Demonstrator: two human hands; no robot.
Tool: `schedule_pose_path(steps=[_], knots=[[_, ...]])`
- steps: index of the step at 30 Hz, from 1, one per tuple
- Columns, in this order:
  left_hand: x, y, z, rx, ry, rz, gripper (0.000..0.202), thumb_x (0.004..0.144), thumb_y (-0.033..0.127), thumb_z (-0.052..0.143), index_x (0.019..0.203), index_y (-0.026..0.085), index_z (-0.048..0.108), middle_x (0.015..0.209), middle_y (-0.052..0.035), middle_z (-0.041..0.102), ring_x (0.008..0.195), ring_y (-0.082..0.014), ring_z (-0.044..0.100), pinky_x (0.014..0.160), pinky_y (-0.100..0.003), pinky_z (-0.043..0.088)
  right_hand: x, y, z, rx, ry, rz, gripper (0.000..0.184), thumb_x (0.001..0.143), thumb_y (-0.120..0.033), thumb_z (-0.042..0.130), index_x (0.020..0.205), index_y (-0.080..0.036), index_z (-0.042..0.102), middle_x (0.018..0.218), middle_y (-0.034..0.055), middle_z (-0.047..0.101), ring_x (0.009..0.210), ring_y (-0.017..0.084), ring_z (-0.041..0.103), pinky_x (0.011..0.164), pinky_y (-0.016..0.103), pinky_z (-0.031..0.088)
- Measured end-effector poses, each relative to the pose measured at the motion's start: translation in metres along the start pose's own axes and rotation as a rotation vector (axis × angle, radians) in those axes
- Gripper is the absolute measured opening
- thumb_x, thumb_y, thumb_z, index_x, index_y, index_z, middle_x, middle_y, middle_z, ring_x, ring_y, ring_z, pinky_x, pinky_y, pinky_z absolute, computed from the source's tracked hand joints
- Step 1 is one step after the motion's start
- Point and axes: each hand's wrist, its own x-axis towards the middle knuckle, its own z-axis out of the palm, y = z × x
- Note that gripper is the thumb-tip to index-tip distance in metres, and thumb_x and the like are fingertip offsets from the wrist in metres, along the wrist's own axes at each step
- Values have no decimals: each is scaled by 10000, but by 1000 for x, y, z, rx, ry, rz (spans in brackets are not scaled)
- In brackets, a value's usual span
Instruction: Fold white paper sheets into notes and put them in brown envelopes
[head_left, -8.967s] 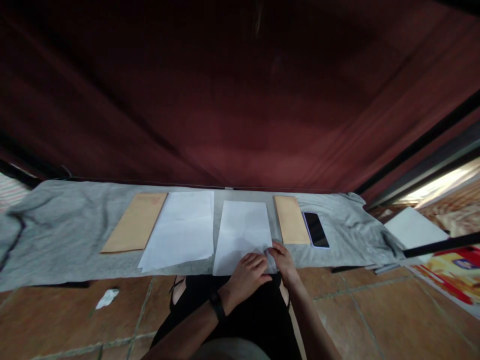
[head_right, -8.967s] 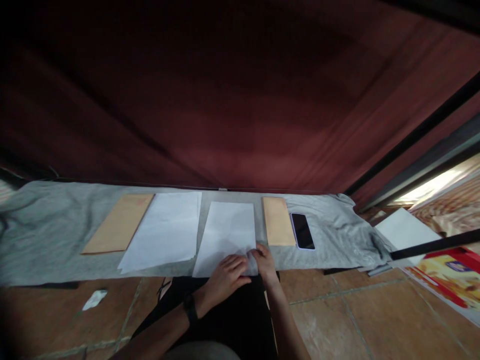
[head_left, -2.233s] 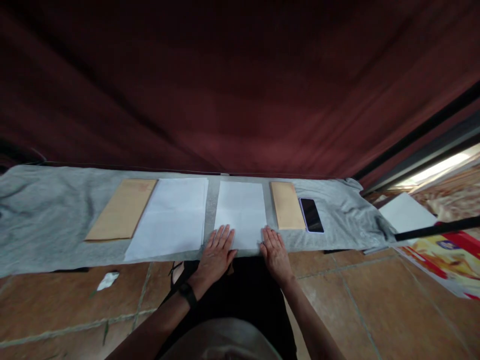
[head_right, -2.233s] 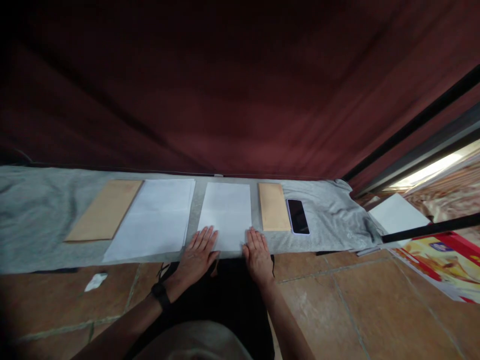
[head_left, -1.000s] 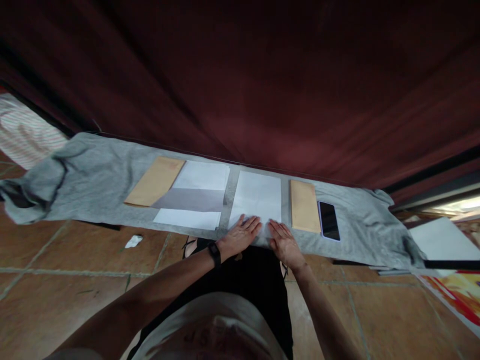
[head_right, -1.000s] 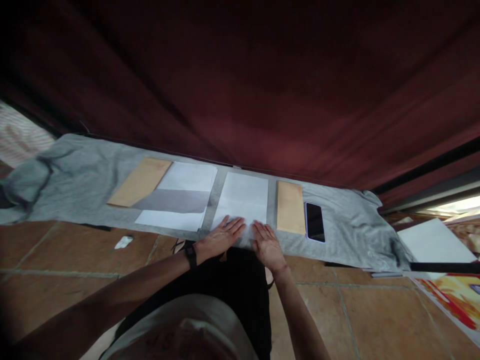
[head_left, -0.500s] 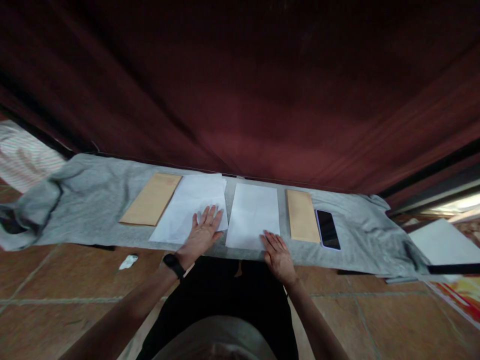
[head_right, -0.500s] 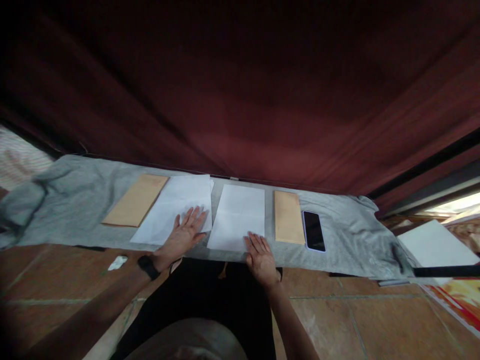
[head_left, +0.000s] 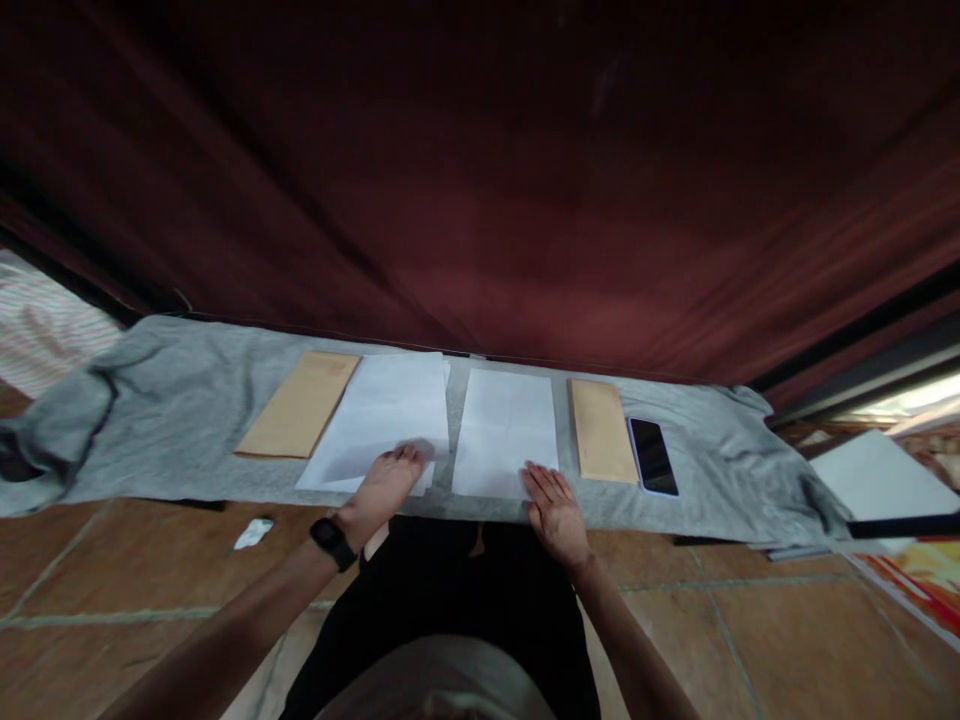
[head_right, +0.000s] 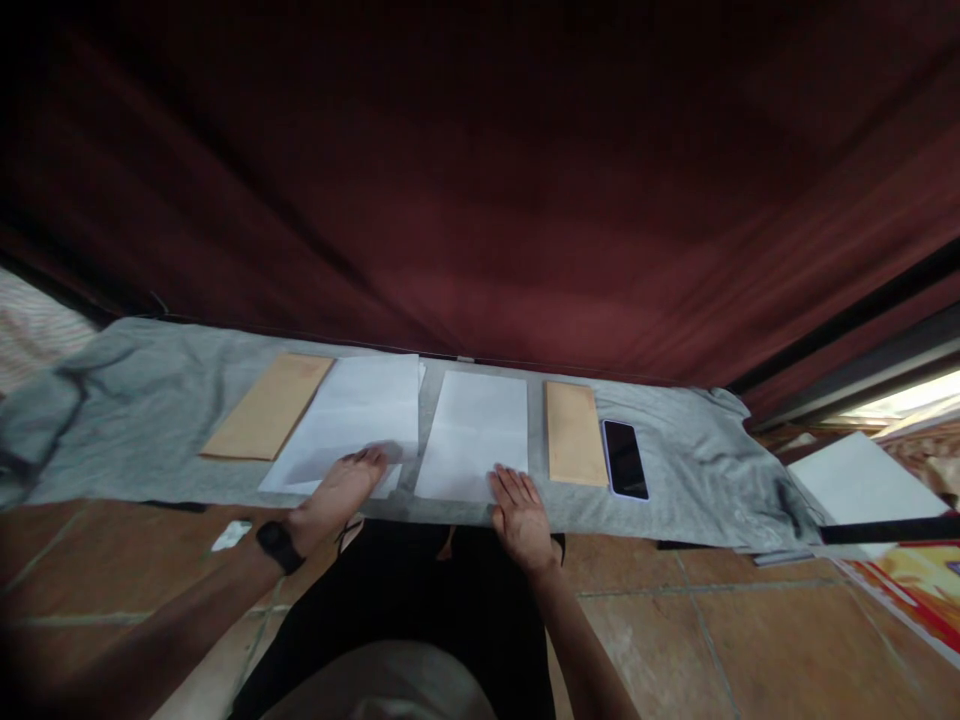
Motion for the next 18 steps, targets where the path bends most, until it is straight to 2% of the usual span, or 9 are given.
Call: schedule_pose_path(steps=[4, 7, 11, 12, 14, 16, 18], knots=[[-22, 2, -16, 66, -124, -35, 470, 838, -21, 389, 1188, 160, 645, 1198, -154, 676, 1131, -286, 643, 901, -416, 555, 0, 0, 0, 11, -1, -3, 577, 921, -150, 445, 1496, -189, 438, 1521, 86, 489, 1405, 228, 446, 1195, 478, 334], [-38, 2, -24, 81, -129, -71, 454, 847, -12, 413, 1208, 157, 627, 1242, -154, 668, 1169, -274, 635, 910, -399, 548, 1, 0, 0, 17, 5, 19, 587, 908, -137, 447, 1492, -199, 447, 1513, 80, 499, 1403, 228, 449, 1197, 482, 328], [-45, -3, -23, 38, -138, -59, 438, 852, 123, 538, 1279, 190, 610, 1383, -151, 613, 1282, -294, 576, 1089, -492, 433, 3, -2, -5, 25, -33, 24, 598, 903, -122, 434, 1493, -216, 447, 1531, 69, 476, 1409, 220, 439, 1207, 482, 308], [-42, -2, -22, 5, -136, -27, 447, 863, 178, 556, 1307, 199, 598, 1429, -143, 581, 1326, -297, 539, 1123, -503, 398, 3, -3, -7, 26, -46, 22, 598, 905, -124, 435, 1495, -221, 445, 1538, 68, 467, 1413, 219, 434, 1210, 484, 302], [-25, 9, -22, -65, -110, 1, 433, 906, 255, 528, 1328, 177, 592, 1461, -147, 551, 1354, -275, 517, 1129, -458, 403, 4, -4, -9, 24, -60, 20, 590, 913, -132, 441, 1493, -238, 448, 1543, 68, 461, 1419, 222, 425, 1215, 498, 284], [0, 32, -21, -164, -17, 57, 457, 982, 308, 423, 1396, 152, 536, 1508, -144, 501, 1392, -223, 475, 1137, -389, 402, 5, -4, -10, 21, -62, 19, 576, 921, -141, 446, 1486, -250, 459, 1538, 73, 466, 1421, 229, 423, 1218, 516, 266], [27, 62, -18, -240, 83, 129, 482, 1021, 345, 352, 1447, 160, 482, 1569, -124, 420, 1441, -192, 404, 1163, -368, 373, 5, -5, -10, 21, -63, 16, 565, 927, -148, 449, 1482, -254, 464, 1540, 76, 464, 1422, 233, 422, 1217, 523, 262]])
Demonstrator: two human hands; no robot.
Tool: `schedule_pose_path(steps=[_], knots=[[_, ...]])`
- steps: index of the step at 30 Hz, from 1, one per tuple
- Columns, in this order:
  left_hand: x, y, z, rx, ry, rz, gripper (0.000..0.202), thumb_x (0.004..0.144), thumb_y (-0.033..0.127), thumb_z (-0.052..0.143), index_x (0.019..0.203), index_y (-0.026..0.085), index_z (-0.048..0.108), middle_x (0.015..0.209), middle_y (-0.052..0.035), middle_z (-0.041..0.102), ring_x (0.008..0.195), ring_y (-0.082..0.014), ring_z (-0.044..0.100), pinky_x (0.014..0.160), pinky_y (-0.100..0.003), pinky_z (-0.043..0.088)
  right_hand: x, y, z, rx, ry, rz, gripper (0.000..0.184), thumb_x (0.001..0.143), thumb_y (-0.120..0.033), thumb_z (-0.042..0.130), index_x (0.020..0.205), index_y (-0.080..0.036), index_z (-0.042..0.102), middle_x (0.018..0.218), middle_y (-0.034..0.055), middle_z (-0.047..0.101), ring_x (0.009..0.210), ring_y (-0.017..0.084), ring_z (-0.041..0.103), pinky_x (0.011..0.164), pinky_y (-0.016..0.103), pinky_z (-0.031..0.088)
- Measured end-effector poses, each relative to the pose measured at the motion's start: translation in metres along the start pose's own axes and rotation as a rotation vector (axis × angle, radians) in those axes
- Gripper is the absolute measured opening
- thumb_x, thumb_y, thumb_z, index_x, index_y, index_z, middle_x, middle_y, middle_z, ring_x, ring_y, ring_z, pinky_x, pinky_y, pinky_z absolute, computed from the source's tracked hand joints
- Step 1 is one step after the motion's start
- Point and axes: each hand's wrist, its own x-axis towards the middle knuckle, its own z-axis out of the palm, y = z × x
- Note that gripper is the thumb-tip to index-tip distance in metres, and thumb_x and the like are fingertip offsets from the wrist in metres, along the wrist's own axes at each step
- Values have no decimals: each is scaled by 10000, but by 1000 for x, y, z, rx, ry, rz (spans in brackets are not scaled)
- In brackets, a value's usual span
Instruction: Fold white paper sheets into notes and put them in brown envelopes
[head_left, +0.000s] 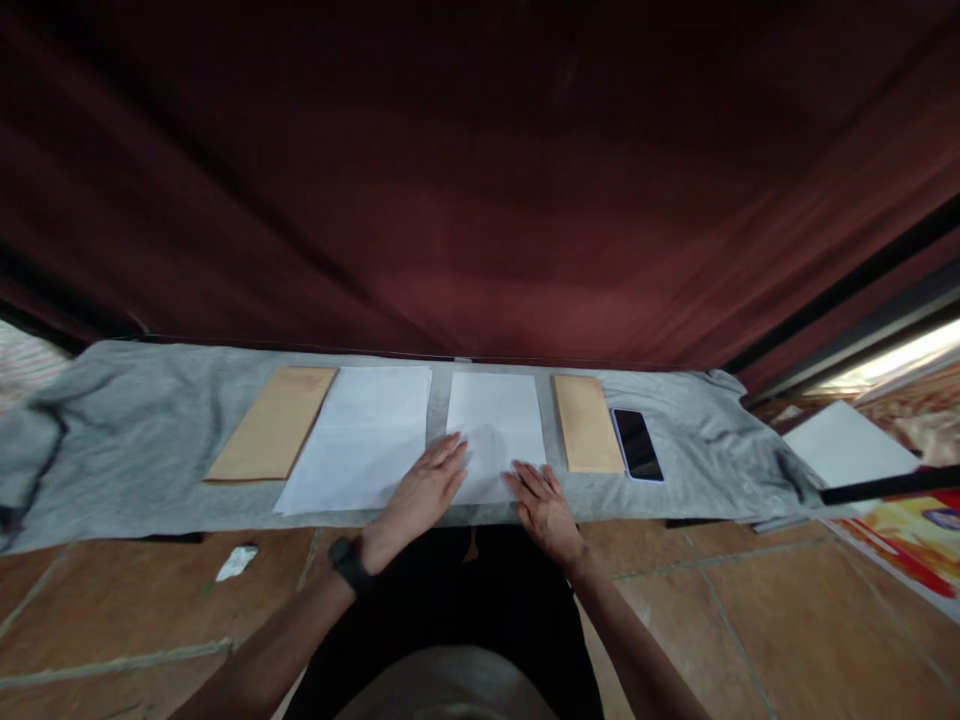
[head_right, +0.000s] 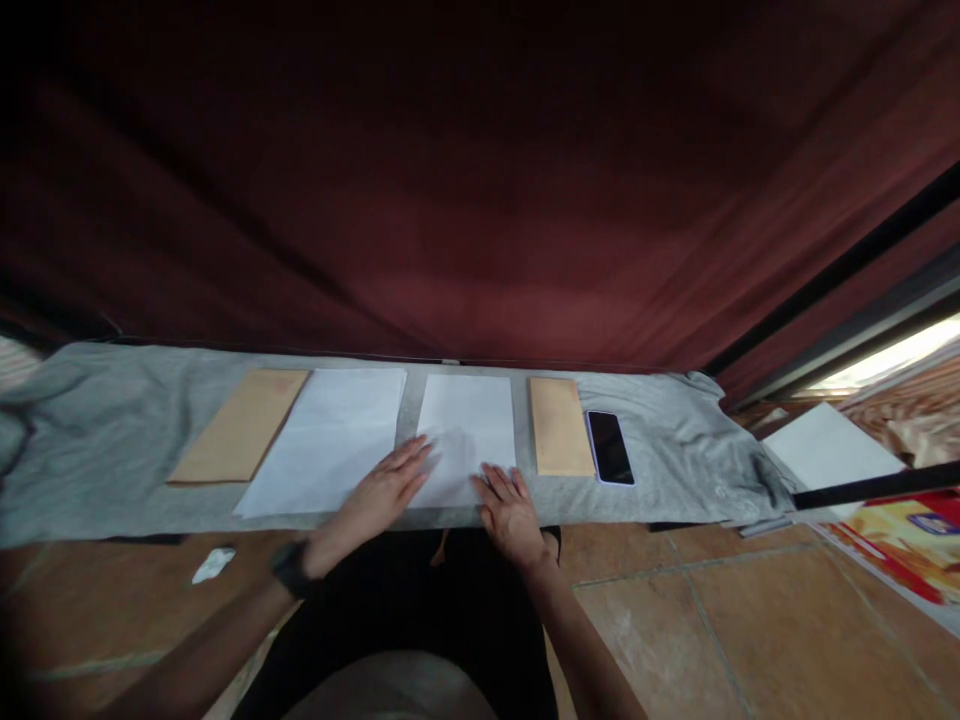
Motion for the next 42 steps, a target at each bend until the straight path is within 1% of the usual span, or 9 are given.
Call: schedule_pose_path(steps=[4, 7, 15, 19, 23, 25, 31, 38, 42], knots=[[47, 44, 37, 3, 15, 100, 513, 1026, 380, 357, 1478, 157, 448, 1574, -142, 405, 1468, -228, 358, 1192, -442, 322, -1, 1, 2, 14, 2, -15, 541, 936, -163, 448, 1471, -235, 475, 1555, 84, 440, 1423, 234, 420, 1206, 521, 288], [68, 58, 62, 37, -3, 165, 487, 1032, 365, 353, 1492, 228, 437, 1593, -89, 386, 1482, -223, 330, 1218, -470, 253, -2, 1, 2, 30, 18, 7, 487, 939, -188, 467, 1420, -214, 537, 1490, 96, 521, 1399, 231, 451, 1198, 509, 311], [94, 20, 74, 75, 99, 5, 545, 1020, 430, 368, 1497, 176, 436, 1595, -130, 363, 1490, -265, 312, 1218, -495, 240, -1, 2, 2, 44, 22, 20, 548, 912, -175, 490, 1455, -247, 502, 1531, 66, 478, 1410, 231, 436, 1201, 500, 302], [84, -3, 71, 104, 130, -102, 588, 1015, 449, 353, 1507, 132, 411, 1586, -165, 367, 1490, -289, 308, 1209, -511, 254, -2, 1, 1, 47, 18, 15, 561, 918, -182, 495, 1476, -232, 474, 1545, 64, 459, 1417, 229, 428, 1209, 491, 294], [58, -1, 73, 100, 131, -172, 606, 1019, 413, 343, 1491, 38, 405, 1569, -227, 366, 1484, -313, 315, 1199, -503, 284, -2, 0, 2, 44, 32, 18, 565, 927, -187, 500, 1489, -208, 453, 1542, 73, 461, 1416, 231, 428, 1216, 489, 285], [41, 8, 72, 73, 93, -95, 611, 1019, 428, 361, 1483, 34, 416, 1570, -230, 364, 1483, -311, 316, 1197, -489, 296, -3, 1, 2, 42, 33, 10, 559, 931, -184, 500, 1488, -204, 453, 1543, 77, 460, 1417, 232, 427, 1214, 491, 286], [-3, 19, 55, -22, -15, 237, 654, 953, 594, 479, 1510, 260, 403, 1608, -92, 355, 1497, -257, 297, 1234, -503, 212, -4, 9, -1, 51, -21, -55, 507, 972, -160, 476, 1476, -211, 461, 1519, 72, 494, 1395, 226, 457, 1208, 498, 294], [-9, 4, 38, -65, -44, 221, 441, 951, 120, 466, 1364, 233, 575, 1463, -61, 563, 1373, -195, 498, 1181, -419, 359, -5, 6, -15, 115, -75, -93, 439, 978, -147, 495, 1393, -274, 563, 1407, 36, 612, 1291, 205, 565, 1139, 420, 413], [-25, 9, 27, -137, -54, 235, 362, 954, 115, 461, 1234, 214, 667, 1346, -63, 660, 1262, -201, 603, 1104, -392, 468, -19, 6, -26, 220, -105, -71, 489, 940, -120, 505, 1396, -286, 561, 1396, 29, 622, 1283, 190, 574, 1145, 420, 412]])
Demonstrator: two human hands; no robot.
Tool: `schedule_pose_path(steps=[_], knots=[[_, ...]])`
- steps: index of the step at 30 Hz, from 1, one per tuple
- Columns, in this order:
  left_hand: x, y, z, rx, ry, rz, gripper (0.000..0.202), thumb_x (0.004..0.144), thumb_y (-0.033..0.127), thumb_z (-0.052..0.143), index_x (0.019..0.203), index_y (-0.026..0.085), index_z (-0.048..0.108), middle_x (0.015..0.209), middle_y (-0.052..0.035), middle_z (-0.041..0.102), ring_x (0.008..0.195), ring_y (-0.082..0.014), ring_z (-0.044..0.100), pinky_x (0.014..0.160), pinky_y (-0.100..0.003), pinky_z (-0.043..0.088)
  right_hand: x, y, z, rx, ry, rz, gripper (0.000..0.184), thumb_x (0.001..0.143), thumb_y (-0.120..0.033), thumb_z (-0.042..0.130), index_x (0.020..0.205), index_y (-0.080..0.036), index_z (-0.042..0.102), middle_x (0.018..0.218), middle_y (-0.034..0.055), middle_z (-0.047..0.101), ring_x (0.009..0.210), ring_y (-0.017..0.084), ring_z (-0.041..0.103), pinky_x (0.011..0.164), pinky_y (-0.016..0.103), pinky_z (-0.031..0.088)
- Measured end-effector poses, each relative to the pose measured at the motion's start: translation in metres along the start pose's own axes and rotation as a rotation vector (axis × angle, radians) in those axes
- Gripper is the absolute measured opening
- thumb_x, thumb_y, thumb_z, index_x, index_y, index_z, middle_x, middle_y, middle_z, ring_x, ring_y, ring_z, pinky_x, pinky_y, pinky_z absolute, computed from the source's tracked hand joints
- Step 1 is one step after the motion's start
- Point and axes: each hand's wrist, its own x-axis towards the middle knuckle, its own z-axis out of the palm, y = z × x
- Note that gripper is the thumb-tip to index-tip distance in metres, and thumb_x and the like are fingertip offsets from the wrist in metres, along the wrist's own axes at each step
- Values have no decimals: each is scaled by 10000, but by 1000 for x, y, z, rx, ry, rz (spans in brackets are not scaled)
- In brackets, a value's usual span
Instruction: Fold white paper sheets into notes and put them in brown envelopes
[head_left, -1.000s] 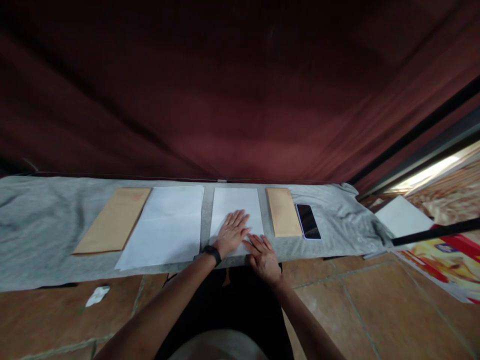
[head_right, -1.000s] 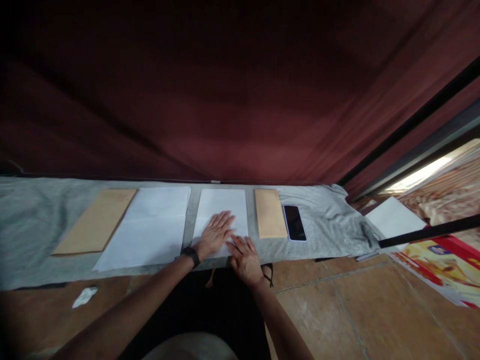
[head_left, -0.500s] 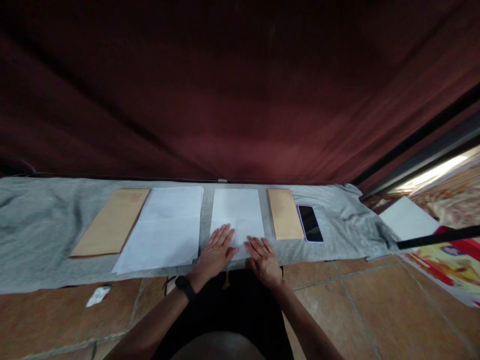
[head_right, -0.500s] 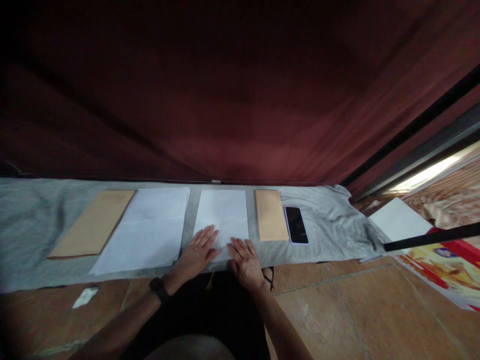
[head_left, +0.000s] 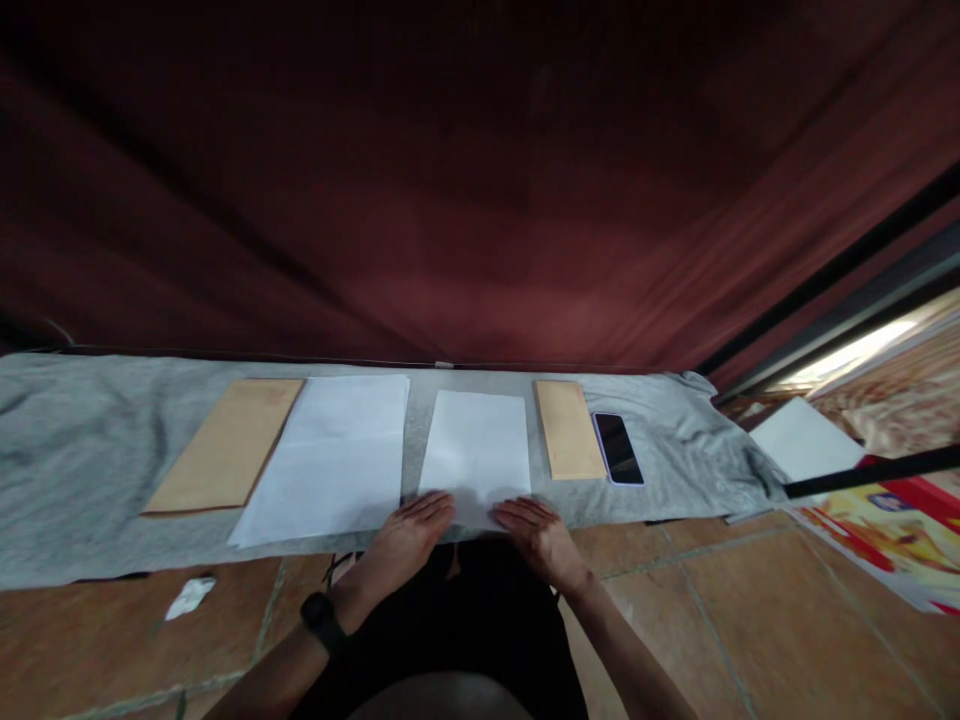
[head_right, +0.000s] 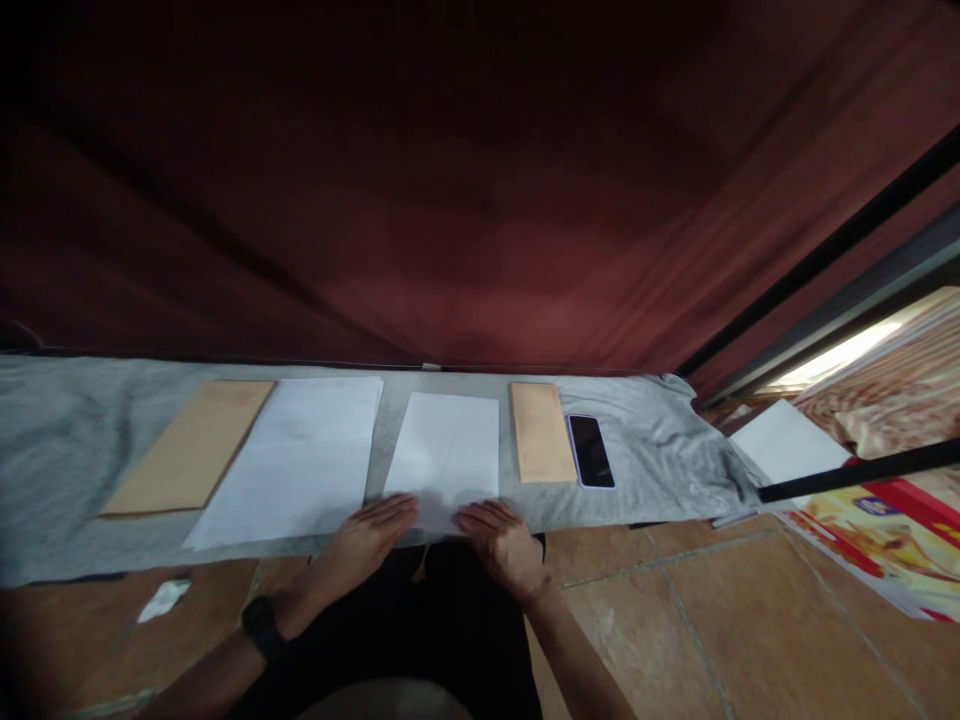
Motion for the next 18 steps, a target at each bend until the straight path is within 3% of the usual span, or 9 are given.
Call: schedule_pose_path(steps=[4, 8, 12, 15, 18], knots=[[-22, 8, -2, -80, 16, -23, 351, 960, 149, 468, 1220, 245, 685, 1300, -37, 690, 1218, -195, 635, 1073, -374, 507, -19, 9, -4, 57, 50, 34, 610, 822, -48, 524, 1390, -265, 570, 1444, 62, 577, 1359, 226, 507, 1169, 507, 370], [-35, -5, -2, -133, 27, -69, 475, 876, 107, 539, 1307, 279, 636, 1396, -13, 625, 1293, -195, 577, 1120, -396, 472, -24, 18, 0, 136, 130, 44, 573, 825, -31, 500, 1327, -281, 618, 1371, 52, 638, 1303, 215, 560, 1154, 507, 395], [-33, -23, -7, -171, 70, -142, 639, 785, -9, 465, 1335, 279, 620, 1418, -8, 606, 1303, -173, 563, 1123, -381, 474, -18, 20, 8, 197, 241, 65, 585, 804, 0, 483, 1296, -276, 639, 1317, 53, 673, 1290, 208, 567, 1123, 495, 435], [-25, -25, -12, -136, 51, -138, 587, 779, -25, 446, 1229, 259, 693, 1354, -25, 656, 1257, -189, 603, 1119, -417, 477, -15, 20, 11, 178, 248, 86, 692, 737, 59, 434, 1299, -286, 644, 1348, 48, 652, 1320, 208, 542, 1140, 515, 409], [-23, -22, -15, -95, 21, -86, 500, 810, 5, 479, 1182, 245, 711, 1324, -39, 676, 1230, -214, 624, 1133, -466, 451, -18, 20, 10, 168, 217, 82, 666, 767, 42, 460, 1310, -301, 635, 1342, 34, 658, 1312, 207, 550, 1160, 519, 385]])
